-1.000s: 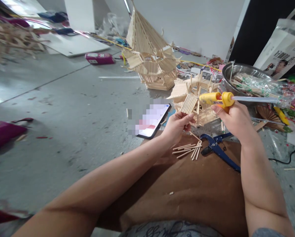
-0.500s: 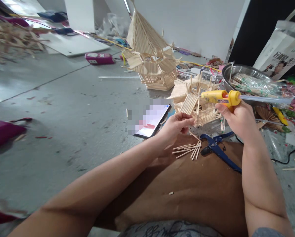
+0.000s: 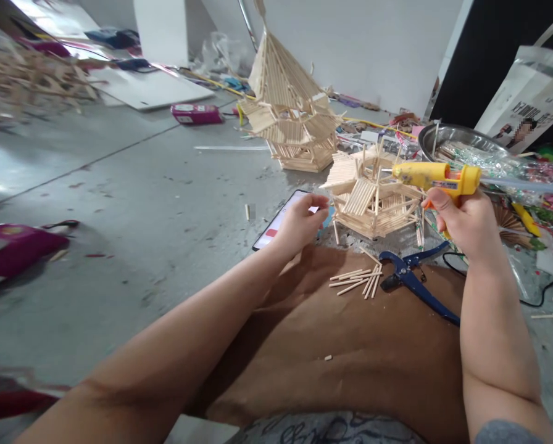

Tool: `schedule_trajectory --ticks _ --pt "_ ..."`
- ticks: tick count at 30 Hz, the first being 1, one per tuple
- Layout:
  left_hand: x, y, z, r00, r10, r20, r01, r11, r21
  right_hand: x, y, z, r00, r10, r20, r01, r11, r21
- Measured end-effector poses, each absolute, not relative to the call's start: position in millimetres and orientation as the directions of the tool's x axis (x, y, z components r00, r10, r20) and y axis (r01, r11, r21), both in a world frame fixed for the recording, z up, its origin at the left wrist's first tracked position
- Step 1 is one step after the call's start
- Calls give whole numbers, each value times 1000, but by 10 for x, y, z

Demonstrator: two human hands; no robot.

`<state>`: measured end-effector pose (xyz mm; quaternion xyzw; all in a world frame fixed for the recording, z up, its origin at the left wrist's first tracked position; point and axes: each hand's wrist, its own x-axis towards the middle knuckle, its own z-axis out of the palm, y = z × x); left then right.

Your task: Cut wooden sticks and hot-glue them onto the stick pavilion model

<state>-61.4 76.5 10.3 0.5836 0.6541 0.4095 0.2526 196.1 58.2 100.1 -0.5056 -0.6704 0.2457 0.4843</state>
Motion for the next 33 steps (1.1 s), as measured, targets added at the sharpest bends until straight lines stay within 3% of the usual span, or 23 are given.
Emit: schedule_trajectory --ticks 5,15,18,20,22,24,27,33 --pt "-605 769 79 -109 991 77 526 -8 850 1963 558 1030 -24 913 407 334 391 -858" --pt "-559 737 62 -32 995 98 561 -63 826 1951 532 1054 -41 911 409 282 404 -870" --pt "-570 708 161 -47 994 95 680 -38 732 1942 523 1066 -45 909 414 288 409 -866" --pt "-589 656 278 -5 998 58 815 -30 579 1940 513 1076 -48 908 416 289 411 -865" --pt "-605 581 403 124 991 -50 914 -94 396 1938 504 1087 -49 903 426 286 422 -861" --pt "-607 497 496 311 934 -176 922 -251 295 1933 497 1098 -51 898 437 282 433 -856" --pt "-572 394 526 521 798 -303 848 -444 290 1912 488 1112 -57 894 445 285 442 -850" --pt "-448 300 436 559 751 -352 828 -484 283 1878 459 1130 -72 888 454 313 452 -835"
